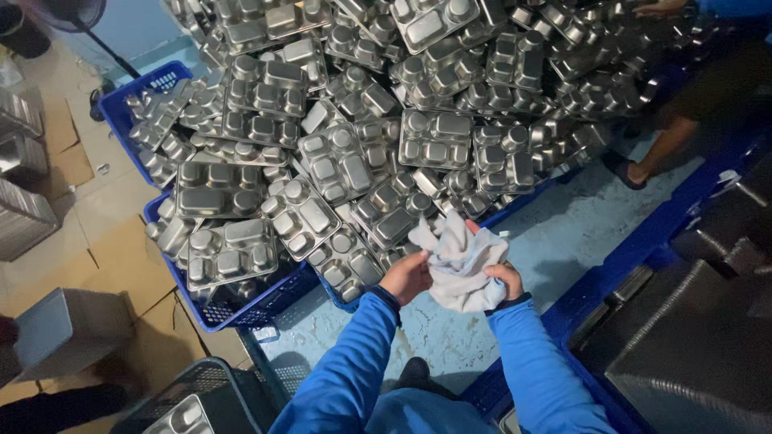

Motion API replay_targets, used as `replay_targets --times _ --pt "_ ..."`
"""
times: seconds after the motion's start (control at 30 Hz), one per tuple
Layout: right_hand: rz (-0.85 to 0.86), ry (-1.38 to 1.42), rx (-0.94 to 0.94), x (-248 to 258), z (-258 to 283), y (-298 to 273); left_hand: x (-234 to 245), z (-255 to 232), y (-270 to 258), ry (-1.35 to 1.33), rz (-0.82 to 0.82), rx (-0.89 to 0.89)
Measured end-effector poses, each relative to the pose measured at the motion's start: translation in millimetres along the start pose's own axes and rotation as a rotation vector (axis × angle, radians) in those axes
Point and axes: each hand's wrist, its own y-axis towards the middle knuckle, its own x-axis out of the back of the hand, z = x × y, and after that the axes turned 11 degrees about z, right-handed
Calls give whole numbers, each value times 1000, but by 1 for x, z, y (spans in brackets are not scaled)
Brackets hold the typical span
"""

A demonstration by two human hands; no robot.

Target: The person wipes multiple stainless steel compartmentalized trays with a white cloth, picking them up from a large pile in a blue crate and placing them into a smaller crate. The person handles the trays one at a time, wiping both sides before stacking them.

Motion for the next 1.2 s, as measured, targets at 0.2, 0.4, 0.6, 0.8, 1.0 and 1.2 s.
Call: replay_targets --times 0.2,0.4,0.6,0.8,1.0,1.2 --pt "57 65 -1 36 -3 -10 -41 -9 7 185 -94 -152" --pt "-64 -263 -44 60 12 -7 -52 -19 16 321 -135 -212" --pt "-50 -813 -40 43 10 3 -56 -12 28 438 -204 -288" --pt "-231 -1079 -90 26 -21 2 -75 -8 26 553 -192 -201" --pt "-500 -1123 -91 48 -21 -3 -66 0 27 814 -358 -90" --pt "-520 -837 -138 69 -18 -10 -35 20 13 1030 -278 249"
